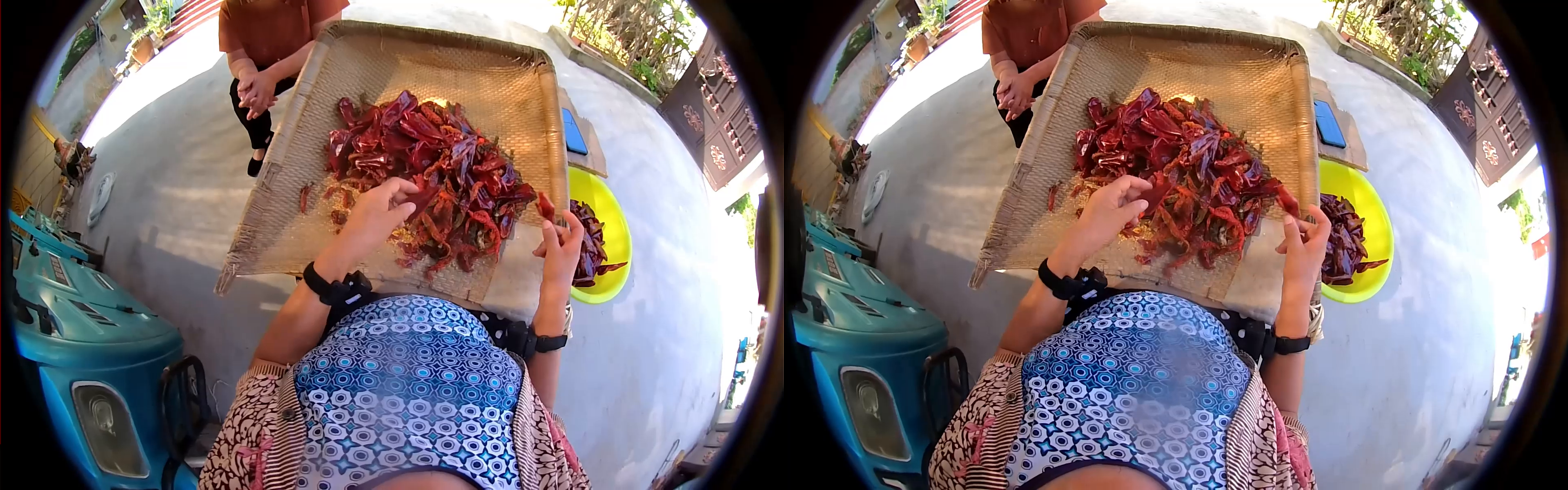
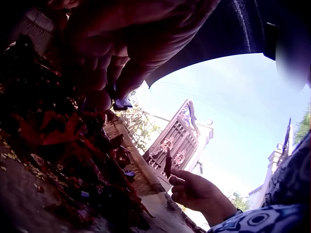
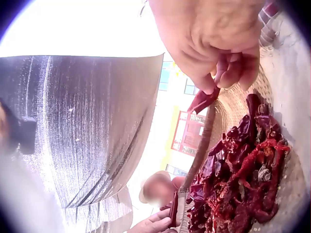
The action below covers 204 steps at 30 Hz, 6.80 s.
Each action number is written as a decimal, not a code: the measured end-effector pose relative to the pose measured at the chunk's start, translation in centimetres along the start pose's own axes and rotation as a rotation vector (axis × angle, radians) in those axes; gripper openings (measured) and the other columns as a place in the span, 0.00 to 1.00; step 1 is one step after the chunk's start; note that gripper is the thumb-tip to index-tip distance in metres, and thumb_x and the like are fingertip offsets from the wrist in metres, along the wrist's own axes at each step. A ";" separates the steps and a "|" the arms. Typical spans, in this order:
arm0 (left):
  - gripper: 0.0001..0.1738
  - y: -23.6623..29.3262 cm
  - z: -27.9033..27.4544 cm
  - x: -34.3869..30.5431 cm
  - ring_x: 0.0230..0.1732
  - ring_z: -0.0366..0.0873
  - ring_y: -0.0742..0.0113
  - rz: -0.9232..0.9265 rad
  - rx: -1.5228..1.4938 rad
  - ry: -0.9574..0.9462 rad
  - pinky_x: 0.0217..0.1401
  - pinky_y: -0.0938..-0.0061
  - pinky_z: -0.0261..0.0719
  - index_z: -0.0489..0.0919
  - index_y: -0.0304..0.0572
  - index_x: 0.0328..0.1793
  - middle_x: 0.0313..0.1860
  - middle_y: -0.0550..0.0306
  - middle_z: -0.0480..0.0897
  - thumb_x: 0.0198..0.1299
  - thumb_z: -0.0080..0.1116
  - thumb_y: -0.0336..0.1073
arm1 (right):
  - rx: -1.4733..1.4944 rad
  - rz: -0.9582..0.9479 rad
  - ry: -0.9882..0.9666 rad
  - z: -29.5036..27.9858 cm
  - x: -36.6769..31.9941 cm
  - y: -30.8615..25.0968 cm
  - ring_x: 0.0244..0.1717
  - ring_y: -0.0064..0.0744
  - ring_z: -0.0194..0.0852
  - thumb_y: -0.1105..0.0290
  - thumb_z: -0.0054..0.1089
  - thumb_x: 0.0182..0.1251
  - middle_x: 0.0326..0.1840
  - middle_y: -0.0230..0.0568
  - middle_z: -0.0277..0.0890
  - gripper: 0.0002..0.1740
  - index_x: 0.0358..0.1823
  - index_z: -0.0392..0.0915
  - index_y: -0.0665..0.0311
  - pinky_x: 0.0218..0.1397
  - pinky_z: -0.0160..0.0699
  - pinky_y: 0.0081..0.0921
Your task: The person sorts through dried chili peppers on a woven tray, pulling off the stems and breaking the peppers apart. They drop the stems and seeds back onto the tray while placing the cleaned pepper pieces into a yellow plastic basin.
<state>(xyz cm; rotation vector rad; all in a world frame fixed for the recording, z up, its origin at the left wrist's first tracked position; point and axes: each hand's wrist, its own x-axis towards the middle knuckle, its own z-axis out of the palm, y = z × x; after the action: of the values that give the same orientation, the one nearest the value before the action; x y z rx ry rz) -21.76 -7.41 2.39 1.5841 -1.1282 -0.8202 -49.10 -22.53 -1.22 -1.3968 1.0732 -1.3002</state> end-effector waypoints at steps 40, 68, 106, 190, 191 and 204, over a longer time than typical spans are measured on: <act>0.26 1.3 4.7 0.5 0.58 0.75 0.65 0.178 -0.158 -0.333 0.56 0.73 0.79 0.70 0.35 0.70 0.72 0.52 0.60 0.66 0.57 0.31 | 0.046 0.065 -0.726 5.8 -3.4 -1.1 0.28 0.16 0.73 0.66 0.53 0.75 0.37 0.31 0.78 0.11 0.51 0.74 0.65 0.30 0.72 0.17; 0.28 1.2 -4.8 10.8 0.36 0.79 0.69 -0.100 0.226 0.177 0.38 0.75 0.80 0.68 0.37 0.69 0.68 0.44 0.65 0.64 0.58 0.36 | 0.932 0.392 -0.001 -2.5 1.2 -0.7 0.34 0.21 0.72 0.48 0.50 0.74 0.51 0.32 0.80 0.22 0.57 0.74 0.55 0.36 0.74 0.23; 0.16 -2.5 2.6 3.9 0.44 0.78 0.50 0.128 0.668 0.168 0.46 0.61 0.77 0.76 0.45 0.52 0.48 0.52 0.74 0.60 0.63 0.39 | 0.704 0.340 -0.142 -3.9 0.3 1.2 0.35 0.22 0.75 0.54 0.50 0.76 0.48 0.32 0.78 0.23 0.64 0.70 0.59 0.36 0.77 0.22; 0.13 -0.3 2.0 0.8 0.42 0.82 0.60 0.176 0.300 -0.098 0.45 0.67 0.78 0.78 0.40 0.50 0.42 0.52 0.82 0.61 0.62 0.35 | 0.047 0.183 -0.709 5.3 -3.8 -0.5 0.25 0.18 0.72 0.67 0.50 0.76 0.32 0.34 0.76 0.13 0.54 0.73 0.66 0.32 0.72 0.16; 0.14 -0.6 1.4 1.2 0.44 0.81 0.56 0.205 0.360 -0.028 0.47 0.65 0.77 0.78 0.40 0.50 0.44 0.51 0.81 0.61 0.62 0.37 | 0.065 0.223 -0.657 4.7 -3.6 -0.5 0.25 0.18 0.72 0.67 0.50 0.76 0.32 0.33 0.77 0.13 0.54 0.73 0.66 0.31 0.72 0.16; 0.28 -6.0 -6.9 6.8 0.53 0.76 0.49 -0.112 0.433 0.395 0.56 0.60 0.75 0.72 0.38 0.64 0.53 0.41 0.75 0.57 0.65 0.35 | 0.780 0.432 -0.132 -2.8 0.5 2.9 0.32 0.18 0.69 0.57 0.53 0.74 0.42 0.25 0.78 0.17 0.58 0.73 0.56 0.37 0.70 0.21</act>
<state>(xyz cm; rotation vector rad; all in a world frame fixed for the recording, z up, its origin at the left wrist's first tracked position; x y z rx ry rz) -11.59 -11.03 -1.28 2.0730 -0.9715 -0.3133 -51.85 -23.71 -3.88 -0.6098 0.6141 -1.1026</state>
